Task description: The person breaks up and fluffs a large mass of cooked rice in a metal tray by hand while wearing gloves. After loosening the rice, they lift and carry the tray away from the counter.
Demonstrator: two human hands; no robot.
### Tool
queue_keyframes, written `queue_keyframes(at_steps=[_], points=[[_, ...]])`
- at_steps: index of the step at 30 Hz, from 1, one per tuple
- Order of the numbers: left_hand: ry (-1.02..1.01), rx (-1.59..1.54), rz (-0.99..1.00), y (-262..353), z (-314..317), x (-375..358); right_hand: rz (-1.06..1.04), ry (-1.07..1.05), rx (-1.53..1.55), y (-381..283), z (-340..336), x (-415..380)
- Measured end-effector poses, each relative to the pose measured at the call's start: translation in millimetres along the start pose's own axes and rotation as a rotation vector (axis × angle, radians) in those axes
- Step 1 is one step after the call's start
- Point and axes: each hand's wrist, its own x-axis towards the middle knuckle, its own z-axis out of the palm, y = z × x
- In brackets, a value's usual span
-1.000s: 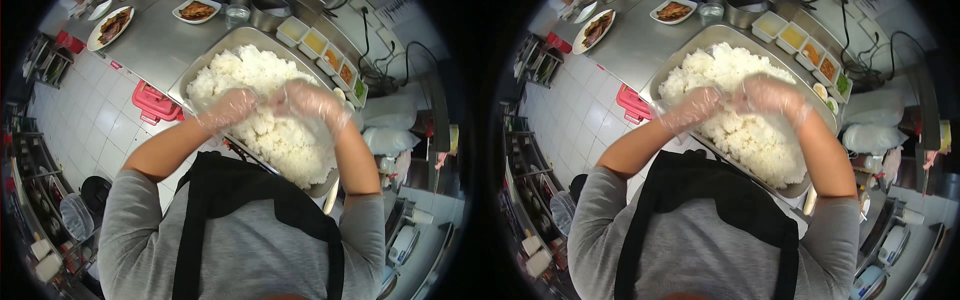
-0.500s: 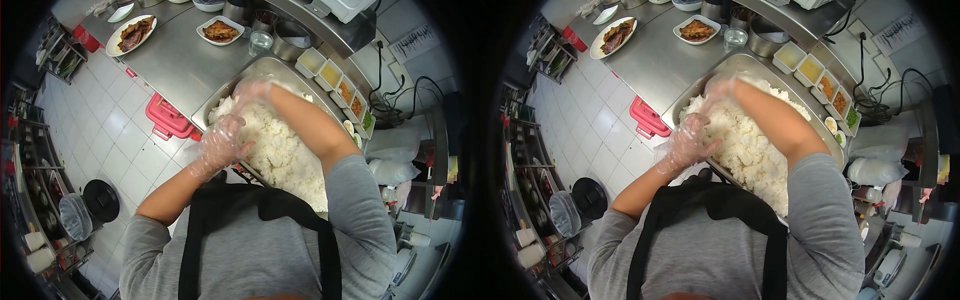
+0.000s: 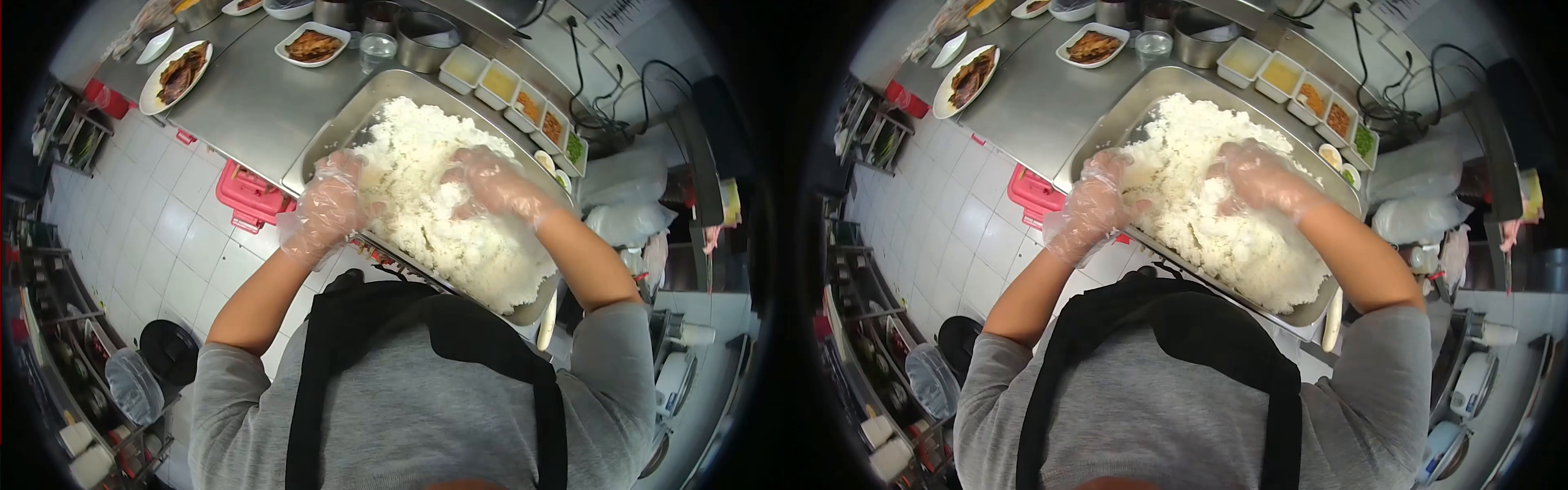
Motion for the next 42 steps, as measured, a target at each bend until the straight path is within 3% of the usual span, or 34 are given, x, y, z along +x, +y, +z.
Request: queue_keyframes(at_steps=[1,4,7,9,10,12,13,14,15,17,19,21,24,25,27,30,32,34,36,37,40,42], points=[[-0.055,-0.004,-0.008,7,-4,2,0.04,0.035,-0.004,1,2,-17],[0.023,-0.097,0.245,16,21,13,0.092,0.343,0.006,10,43,-50],[-0.031,-0.723,0.402,63,39,23,0.222,0.421,0.146,-9,46,-81],[-0.11,-0.762,0.398,93,44,27,0.185,0.506,0.391,-6,35,-97],[-0.154,-0.78,0.396,103,46,27,0.255,0.522,0.357,0,35,-98],[-0.183,-0.834,0.322,107,66,40,0.399,0.559,0.289,17,36,-94],[-0.231,-0.781,0.287,108,62,45,0.376,0.607,0.151,30,40,-85],[-0.281,-0.726,0.253,108,59,48,0.312,0.67,0.241,47,58,-66],[-0.2,-0.703,0.276,105,61,49,0.251,0.738,0.328,55,74,-53],[-0.324,-1.11,-0.061,99,76,53,0.241,0.833,0.763,22,68,-53],[-0.398,-1.615,-0.206,96,87,55,0.444,0.896,0.708,15,77,-35],[-0.299,-1.821,-0.403,111,91,56,0.536,1.199,0.601,1,88,-24],[-0.24,-1.849,-0.605,149,65,53,0.439,1.436,0.637,-8,88,-14],[-0.326,-1.93,-0.48,142,73,55,0.367,1.483,0.446,-10,89,-9],[-0.506,-2.087,-0.221,119,95,71,0.305,1.459,0.554,-20,85,-17],[-0.463,-2.041,-0.465,139,64,71,0.269,1.515,0.57,-10,100,3],[-0.463,-1.999,-0.441,137,64,82,0.261,1.514,0.748,-9,103,-5],[-0.416,-1.937,-0.439,144,64,84,0.246,1.424,1.133,-20,79,-42],[-0.326,-1.85,-0.455,154,61,86,0.301,1.531,1.184,-20,93,-7],[-0.487,-1.761,-0.425,158,53,87,0.33,1.527,1.193,-23,95,-4],[-1.257,-2.21,-0.029,141,79,111,0.34,1.561,1.091,-27,103,2],[-1.159,-2.322,-0.199,131,95,114,0.373,1.518,1.004,-31,102,4]])
